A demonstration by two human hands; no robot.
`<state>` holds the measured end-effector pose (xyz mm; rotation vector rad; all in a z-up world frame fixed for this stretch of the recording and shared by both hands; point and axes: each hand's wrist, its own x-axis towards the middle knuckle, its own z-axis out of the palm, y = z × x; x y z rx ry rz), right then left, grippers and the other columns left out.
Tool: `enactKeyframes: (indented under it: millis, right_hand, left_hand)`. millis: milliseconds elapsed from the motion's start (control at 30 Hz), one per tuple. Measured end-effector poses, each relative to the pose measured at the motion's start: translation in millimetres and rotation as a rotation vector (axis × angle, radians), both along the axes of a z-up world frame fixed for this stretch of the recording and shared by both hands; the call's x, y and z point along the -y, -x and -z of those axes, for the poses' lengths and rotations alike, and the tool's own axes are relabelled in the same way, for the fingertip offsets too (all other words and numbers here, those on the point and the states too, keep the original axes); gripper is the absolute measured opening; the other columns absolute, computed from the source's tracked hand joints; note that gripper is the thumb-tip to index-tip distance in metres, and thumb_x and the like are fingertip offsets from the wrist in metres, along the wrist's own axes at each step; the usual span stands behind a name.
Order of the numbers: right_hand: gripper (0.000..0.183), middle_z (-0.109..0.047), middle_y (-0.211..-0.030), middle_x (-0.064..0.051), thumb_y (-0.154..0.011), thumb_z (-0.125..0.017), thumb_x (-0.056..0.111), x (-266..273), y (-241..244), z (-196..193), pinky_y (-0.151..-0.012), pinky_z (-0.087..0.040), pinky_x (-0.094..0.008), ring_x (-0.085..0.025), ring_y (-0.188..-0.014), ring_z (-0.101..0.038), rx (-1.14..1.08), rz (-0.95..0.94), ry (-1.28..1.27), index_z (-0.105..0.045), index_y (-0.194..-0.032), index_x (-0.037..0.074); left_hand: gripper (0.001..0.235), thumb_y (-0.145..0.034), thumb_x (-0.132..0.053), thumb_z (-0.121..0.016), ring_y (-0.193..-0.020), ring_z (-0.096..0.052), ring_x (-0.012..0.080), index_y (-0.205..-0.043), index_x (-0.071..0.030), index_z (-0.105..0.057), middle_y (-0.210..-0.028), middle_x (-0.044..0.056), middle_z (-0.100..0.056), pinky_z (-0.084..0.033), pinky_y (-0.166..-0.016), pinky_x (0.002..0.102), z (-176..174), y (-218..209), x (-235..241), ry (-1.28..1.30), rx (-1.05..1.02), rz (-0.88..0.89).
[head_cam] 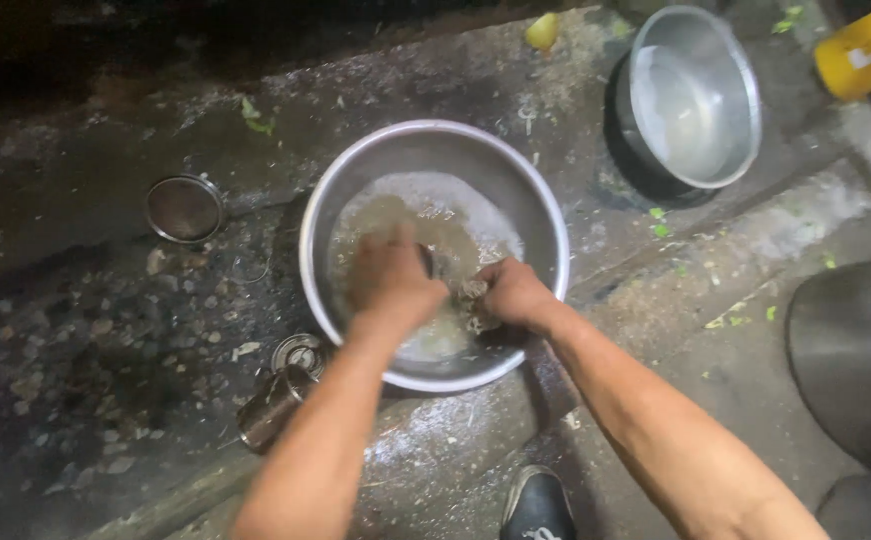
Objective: Washing small metal cups by hand in a basin of water at ground level.
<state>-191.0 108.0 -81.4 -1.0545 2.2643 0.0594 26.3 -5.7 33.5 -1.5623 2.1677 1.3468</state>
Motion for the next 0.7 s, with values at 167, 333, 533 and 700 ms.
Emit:
enactKeyframes:
  millis: [167,333,533,700]
  right_hand:
    - [0.041,-0.089,-0.116,-0.024,-0.084,-0.083,0.007,40.7,-22.3,-187.8,-0.107,-0.063,-0.054,-0.041,-0.119,-0.084,0.171,0.211,0.147,-0.094,-0.121,0.021]
    - [0.042,-0.085,-0.112,-0.029,-0.094,-0.078,-0.005,72.8,-20.2,-263.5,-0.090,-0.067,-0.049,-0.036,-0.099,-0.083,0.294,0.183,0.484,-0.085,-0.136,-0.002]
    - [0.051,-0.086,-0.127,-0.030,-0.094,-0.086,0.017,64.1,-45.9,-283.7,-0.092,-0.070,-0.057,-0.048,-0.107,-0.086,0.164,-0.513,0.351,-0.082,-0.141,0.000]
    - [0.047,-0.078,-0.136,-0.029,-0.093,-0.068,-0.002,44.1,-53.6,-241.4,-0.093,-0.068,-0.062,-0.053,-0.115,-0.080,0.116,-1.041,0.414,-0.077,-0.140,-0.001]
  left_hand:
    - [0.091,-0.069,-0.046,-0.098,-0.135,-0.072,0.0375,-0.151,-0.019,-0.068,-0.151,0.017,-0.068,-0.076,-0.067,0.037,23.7,-19.4,36.3,-0.353,-0.311,-0.468]
    - [0.083,-0.091,-0.058,-0.078,-0.123,-0.070,0.0515,-0.160,-0.022,-0.049,-0.150,0.026,-0.064,-0.064,-0.089,0.068,44.6,-9.5,25.9,-1.035,-0.832,-1.017]
    - [0.103,-0.091,-0.068,-0.073,-0.139,-0.064,0.0631,-0.176,-0.025,-0.034,-0.167,0.033,-0.054,-0.065,-0.089,0.065,79.1,12.5,12.3,-1.246,-0.950,-1.074]
    - [0.079,-0.096,-0.065,-0.078,-0.105,-0.072,0.0502,-0.157,-0.022,-0.051,-0.136,0.028,-0.069,-0.064,-0.062,0.055,70.3,6.7,4.8,-1.138,-0.871,-1.060]
